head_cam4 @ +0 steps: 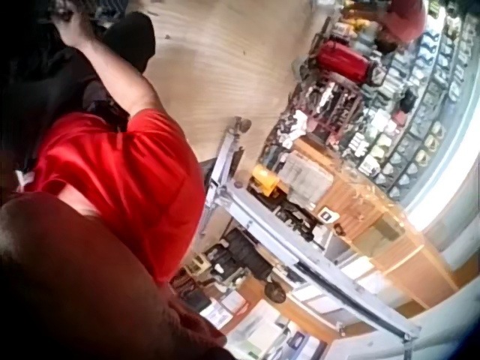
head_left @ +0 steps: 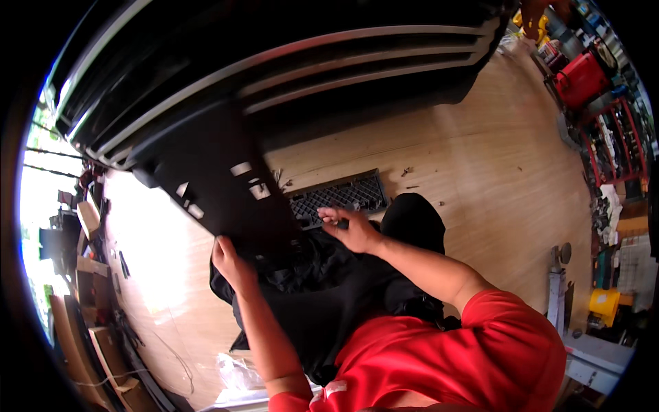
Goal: The person unwraps a plastic car grille panel from bubble wrap, fits it against the car bumper, and removes metal clips from the old grille panel using a screwdriver before installing them onto the new panel.
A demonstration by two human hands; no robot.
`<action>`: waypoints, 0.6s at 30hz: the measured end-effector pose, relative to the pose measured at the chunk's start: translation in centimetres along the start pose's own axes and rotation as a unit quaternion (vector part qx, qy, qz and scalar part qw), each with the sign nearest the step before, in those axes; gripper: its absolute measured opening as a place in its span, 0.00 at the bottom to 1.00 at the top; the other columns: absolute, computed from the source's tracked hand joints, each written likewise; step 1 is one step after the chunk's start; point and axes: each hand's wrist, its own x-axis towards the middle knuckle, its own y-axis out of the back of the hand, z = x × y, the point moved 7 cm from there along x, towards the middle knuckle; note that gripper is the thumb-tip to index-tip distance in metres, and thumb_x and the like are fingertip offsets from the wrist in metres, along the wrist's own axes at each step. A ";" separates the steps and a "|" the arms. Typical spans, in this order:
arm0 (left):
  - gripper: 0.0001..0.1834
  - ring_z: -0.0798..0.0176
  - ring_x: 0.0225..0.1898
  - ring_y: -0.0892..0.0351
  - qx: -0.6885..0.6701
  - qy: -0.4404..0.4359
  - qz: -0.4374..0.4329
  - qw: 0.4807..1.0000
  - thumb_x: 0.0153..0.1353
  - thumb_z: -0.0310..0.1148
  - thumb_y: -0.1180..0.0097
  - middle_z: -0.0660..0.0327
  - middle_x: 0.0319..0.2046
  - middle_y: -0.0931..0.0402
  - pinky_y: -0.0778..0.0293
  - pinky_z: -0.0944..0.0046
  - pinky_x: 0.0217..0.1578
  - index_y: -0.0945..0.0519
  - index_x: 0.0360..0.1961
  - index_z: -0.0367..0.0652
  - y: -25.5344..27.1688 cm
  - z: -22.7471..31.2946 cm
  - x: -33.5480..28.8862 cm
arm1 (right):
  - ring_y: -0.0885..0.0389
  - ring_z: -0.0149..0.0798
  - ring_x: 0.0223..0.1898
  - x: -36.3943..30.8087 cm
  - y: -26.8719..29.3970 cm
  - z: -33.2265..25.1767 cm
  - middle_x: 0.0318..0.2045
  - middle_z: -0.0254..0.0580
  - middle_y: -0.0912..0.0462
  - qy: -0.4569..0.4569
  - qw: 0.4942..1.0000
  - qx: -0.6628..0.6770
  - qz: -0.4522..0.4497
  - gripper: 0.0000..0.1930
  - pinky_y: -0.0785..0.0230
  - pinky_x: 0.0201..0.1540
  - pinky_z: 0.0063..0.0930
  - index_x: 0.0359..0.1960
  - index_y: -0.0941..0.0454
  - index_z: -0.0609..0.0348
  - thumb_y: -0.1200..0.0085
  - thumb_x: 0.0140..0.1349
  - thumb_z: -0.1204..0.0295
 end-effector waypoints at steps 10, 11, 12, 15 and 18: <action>0.37 0.49 0.64 0.37 -0.533 0.162 0.014 0.831 0.61 0.65 0.54 0.56 0.61 0.31 0.44 0.40 0.65 0.29 0.61 0.48 -10.3 -3.1 -3.4 | 0.20 0.50 0.48 0.0 10.5 -9.3 0.45 0.48 0.19 0.082 0.974 -0.197 0.079 0.20 0.28 0.50 0.34 0.49 0.24 0.62 0.36 0.56 0.70; 0.37 0.48 0.64 0.36 -0.560 0.164 -0.012 0.812 0.61 0.64 0.54 0.56 0.61 0.31 0.44 0.41 0.65 0.29 0.60 0.47 -11.5 -2.7 -3.2 | 0.21 0.50 0.49 0.2 11.2 -9.9 0.46 0.49 0.20 0.105 0.973 -0.203 0.045 0.23 0.27 0.51 0.35 0.51 0.25 0.62 0.37 0.56 0.65; 0.36 0.48 0.63 0.36 -0.587 0.169 -0.040 0.791 0.62 0.64 0.54 0.55 0.60 0.30 0.43 0.41 0.65 0.28 0.60 0.47 -12.9 -2.2 -3.2 | 0.21 0.49 0.51 0.3 12.2 -10.4 0.47 0.50 0.20 0.126 0.969 -0.210 0.014 0.26 0.27 0.52 0.36 0.52 0.26 0.61 0.37 0.56 0.60; 0.34 0.50 0.60 0.32 -0.607 0.159 -0.071 0.776 0.65 0.61 0.58 0.57 0.59 0.28 0.42 0.40 0.63 0.28 0.59 0.45 -16.4 0.3 -3.2 | 0.23 0.47 0.50 -0.2 14.3 -12.7 0.49 0.47 0.24 0.190 0.961 -0.199 -0.011 0.32 0.28 0.53 0.36 0.57 0.30 0.61 0.34 0.52 0.62; 0.25 0.48 0.61 0.34 -0.657 0.149 -0.158 0.722 0.66 0.54 0.53 0.58 0.57 0.28 0.42 0.36 0.62 0.23 0.51 0.44 -15.1 -1.7 -1.2 | 0.24 0.44 0.51 1.0 15.1 -13.2 0.49 0.44 0.23 0.251 0.951 -0.180 -0.004 0.32 0.29 0.53 0.33 0.58 0.30 0.60 0.33 0.50 0.69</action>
